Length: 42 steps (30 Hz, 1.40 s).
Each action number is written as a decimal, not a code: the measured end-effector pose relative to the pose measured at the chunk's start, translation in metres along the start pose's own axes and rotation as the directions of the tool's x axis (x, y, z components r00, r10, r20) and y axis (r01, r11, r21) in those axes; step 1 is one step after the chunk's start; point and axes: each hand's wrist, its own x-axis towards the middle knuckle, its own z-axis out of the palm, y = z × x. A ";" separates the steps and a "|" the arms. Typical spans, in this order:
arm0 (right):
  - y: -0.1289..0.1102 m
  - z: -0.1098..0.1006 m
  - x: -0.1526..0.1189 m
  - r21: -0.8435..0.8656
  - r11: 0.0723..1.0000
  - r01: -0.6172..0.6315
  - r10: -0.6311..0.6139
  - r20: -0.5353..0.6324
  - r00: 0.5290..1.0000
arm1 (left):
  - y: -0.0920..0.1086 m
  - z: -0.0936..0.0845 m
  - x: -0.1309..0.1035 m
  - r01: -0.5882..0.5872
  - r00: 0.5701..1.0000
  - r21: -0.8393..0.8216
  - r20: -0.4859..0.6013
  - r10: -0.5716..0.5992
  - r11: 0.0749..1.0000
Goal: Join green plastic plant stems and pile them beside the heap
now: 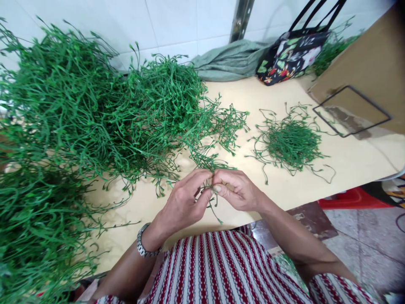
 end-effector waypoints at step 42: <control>0.033 -0.080 -0.018 -0.589 0.753 -0.293 0.054 -0.389 0.920 | -0.022 0.004 0.006 0.416 0.849 -0.686 0.059 -0.524 0.597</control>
